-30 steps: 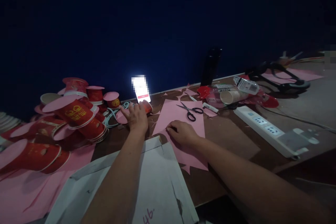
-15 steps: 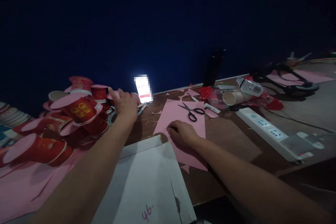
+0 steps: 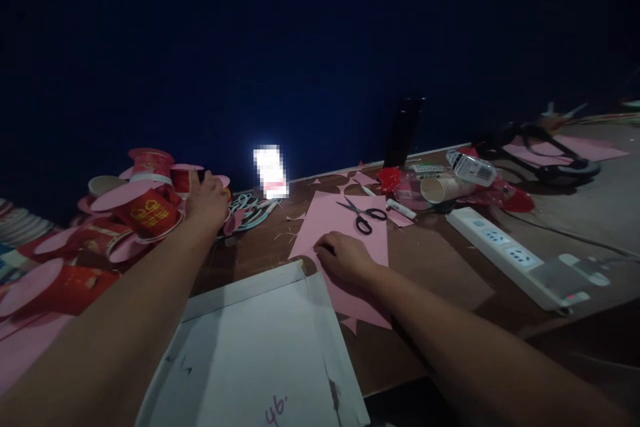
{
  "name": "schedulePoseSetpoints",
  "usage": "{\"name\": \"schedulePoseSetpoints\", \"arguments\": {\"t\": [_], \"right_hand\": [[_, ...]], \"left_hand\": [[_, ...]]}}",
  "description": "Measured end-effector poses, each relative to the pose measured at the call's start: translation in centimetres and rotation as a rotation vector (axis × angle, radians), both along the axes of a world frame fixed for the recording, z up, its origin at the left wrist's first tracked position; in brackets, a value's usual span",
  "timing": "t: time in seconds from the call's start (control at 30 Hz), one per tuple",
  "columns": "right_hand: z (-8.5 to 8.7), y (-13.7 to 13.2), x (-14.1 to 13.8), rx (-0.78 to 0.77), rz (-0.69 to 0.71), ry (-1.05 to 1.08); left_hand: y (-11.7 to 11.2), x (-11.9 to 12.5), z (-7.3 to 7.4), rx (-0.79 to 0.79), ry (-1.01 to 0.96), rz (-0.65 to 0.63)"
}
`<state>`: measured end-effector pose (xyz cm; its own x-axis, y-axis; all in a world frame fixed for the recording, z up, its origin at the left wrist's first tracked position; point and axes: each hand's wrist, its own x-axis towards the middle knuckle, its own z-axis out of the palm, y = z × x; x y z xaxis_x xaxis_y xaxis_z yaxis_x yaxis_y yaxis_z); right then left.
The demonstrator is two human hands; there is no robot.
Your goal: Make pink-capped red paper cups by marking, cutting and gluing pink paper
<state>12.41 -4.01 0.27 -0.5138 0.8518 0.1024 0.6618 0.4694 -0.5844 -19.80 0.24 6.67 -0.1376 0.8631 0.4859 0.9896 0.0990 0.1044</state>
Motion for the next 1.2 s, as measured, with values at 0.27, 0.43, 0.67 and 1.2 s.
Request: {"name": "schedulePoseSetpoints", "arguments": {"t": [0.27,0.43,0.67,1.2], "right_hand": [[0.4,-0.2,-0.2,-0.030,-0.018,-0.005],[0.3,-0.2,-0.2,-0.050,-0.042,0.007],[-0.4,0.2,0.0,-0.002,-0.082,0.034],[2.8,3.3,3.7,0.021,-0.426,0.614]], "left_hand": [[-0.7,1.6,0.0,-0.137,0.467,-0.068],[-1.4,8.3,0.1,-0.157,0.411,-0.028],[-3.2,19.0,-4.3,0.035,-0.343,-0.054],[-3.6,19.9,-7.8,0.065,-0.361,-0.172]]}}
